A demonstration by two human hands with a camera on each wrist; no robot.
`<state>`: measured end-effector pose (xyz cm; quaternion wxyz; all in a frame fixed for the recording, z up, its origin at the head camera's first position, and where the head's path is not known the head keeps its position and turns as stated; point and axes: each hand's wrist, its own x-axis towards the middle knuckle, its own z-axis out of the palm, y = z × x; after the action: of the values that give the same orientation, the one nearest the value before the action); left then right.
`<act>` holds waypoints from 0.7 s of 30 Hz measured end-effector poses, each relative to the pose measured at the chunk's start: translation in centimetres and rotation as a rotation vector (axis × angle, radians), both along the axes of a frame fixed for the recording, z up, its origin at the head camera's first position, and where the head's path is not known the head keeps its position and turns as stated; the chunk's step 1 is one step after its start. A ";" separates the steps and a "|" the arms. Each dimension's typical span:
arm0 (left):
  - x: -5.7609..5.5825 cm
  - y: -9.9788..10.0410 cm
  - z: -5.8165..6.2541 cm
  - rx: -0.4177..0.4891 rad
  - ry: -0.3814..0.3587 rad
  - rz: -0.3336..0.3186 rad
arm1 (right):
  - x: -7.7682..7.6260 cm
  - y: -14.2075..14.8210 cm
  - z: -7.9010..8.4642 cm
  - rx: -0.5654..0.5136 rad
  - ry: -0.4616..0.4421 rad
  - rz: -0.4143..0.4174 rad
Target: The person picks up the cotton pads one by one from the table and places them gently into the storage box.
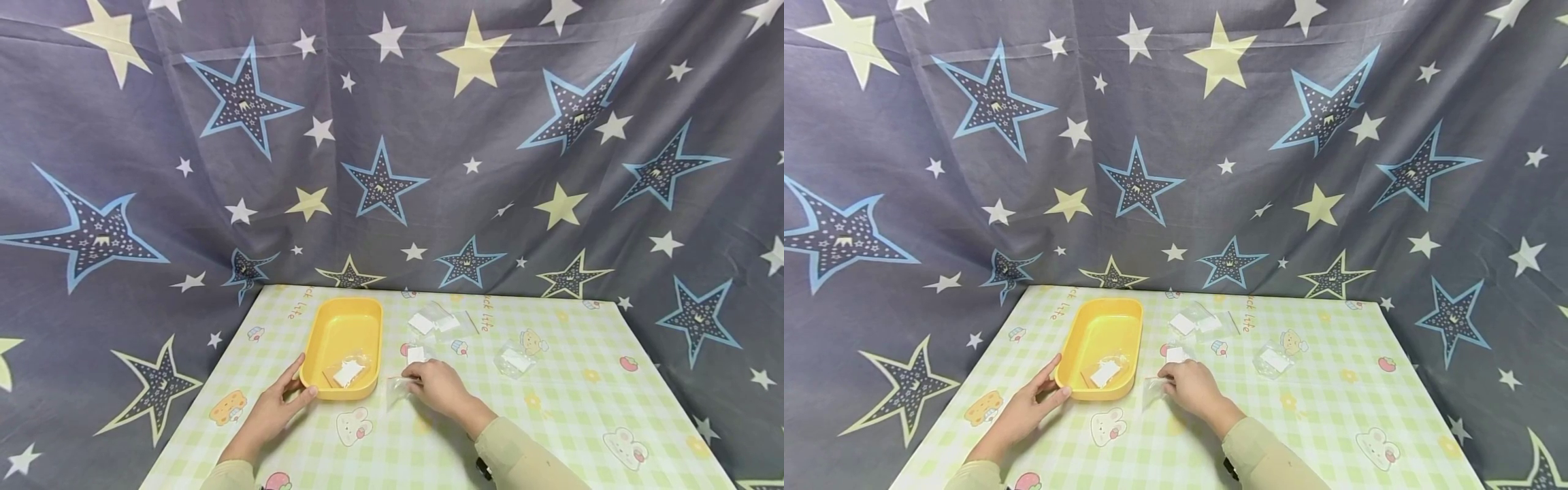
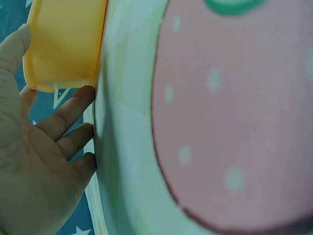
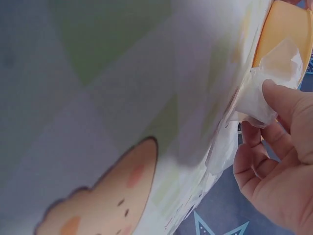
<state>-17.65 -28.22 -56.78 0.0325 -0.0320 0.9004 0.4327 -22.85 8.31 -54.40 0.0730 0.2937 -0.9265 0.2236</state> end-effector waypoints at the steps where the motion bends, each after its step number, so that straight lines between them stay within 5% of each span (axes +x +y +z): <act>1: 0.0 0.0 0.0 0.000 0.001 0.001 | 0.0 0.1 0.1 -0.002 -0.002 -0.002; 13: -0.1 0.1 0.0 0.013 -0.008 0.005 | -0.6 1.2 0.5 -0.042 -0.036 -0.028; 21: 0.0 0.1 0.1 -0.003 -0.013 0.008 | -1.1 2.2 1.4 -0.108 -0.157 -0.073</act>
<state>-17.70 -28.12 -56.66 0.0367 -0.0384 0.9008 0.4310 -23.99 10.47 -52.96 0.0240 0.2366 -0.9261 0.2929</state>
